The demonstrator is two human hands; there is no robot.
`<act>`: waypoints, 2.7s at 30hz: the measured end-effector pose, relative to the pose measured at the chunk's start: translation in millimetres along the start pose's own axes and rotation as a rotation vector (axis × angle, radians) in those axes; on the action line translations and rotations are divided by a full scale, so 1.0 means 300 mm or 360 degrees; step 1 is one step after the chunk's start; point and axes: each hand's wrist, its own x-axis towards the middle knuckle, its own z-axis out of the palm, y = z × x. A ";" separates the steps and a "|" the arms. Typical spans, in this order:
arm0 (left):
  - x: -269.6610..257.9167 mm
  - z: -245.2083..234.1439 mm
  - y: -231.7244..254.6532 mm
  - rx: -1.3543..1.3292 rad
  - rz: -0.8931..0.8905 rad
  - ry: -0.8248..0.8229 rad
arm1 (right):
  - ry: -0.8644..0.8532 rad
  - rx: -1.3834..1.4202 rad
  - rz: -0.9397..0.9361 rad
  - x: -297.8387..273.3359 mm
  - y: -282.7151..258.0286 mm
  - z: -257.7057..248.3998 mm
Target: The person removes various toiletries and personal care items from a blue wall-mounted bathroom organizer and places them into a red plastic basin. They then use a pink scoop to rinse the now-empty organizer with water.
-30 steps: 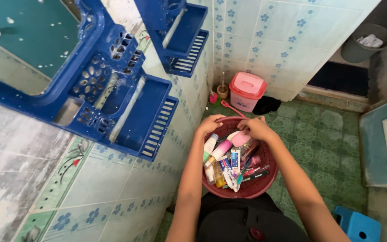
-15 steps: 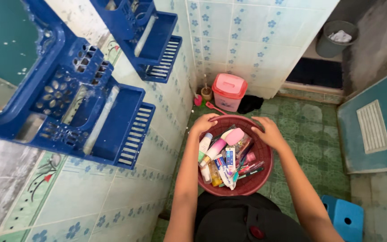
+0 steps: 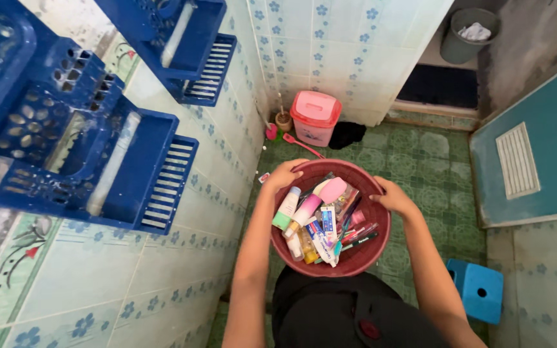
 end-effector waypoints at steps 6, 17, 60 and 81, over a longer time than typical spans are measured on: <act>-0.166 -0.059 -0.010 -0.0882 -0.0287 -0.0296 | -0.0041 0.0079 -0.0085 -0.066 0.053 -0.026; -0.378 0.091 -0.211 -0.1672 -0.0871 -0.0032 | 0.0094 -0.0151 -0.0097 -0.119 -0.041 -0.043; 0.267 0.910 0.027 -0.1789 -0.0812 -0.0868 | 0.3130 0.1001 0.0200 -0.827 -0.086 0.436; -0.086 1.656 0.133 -0.1462 -0.1078 -0.1294 | 0.4304 0.2765 -0.1579 -1.411 0.271 0.955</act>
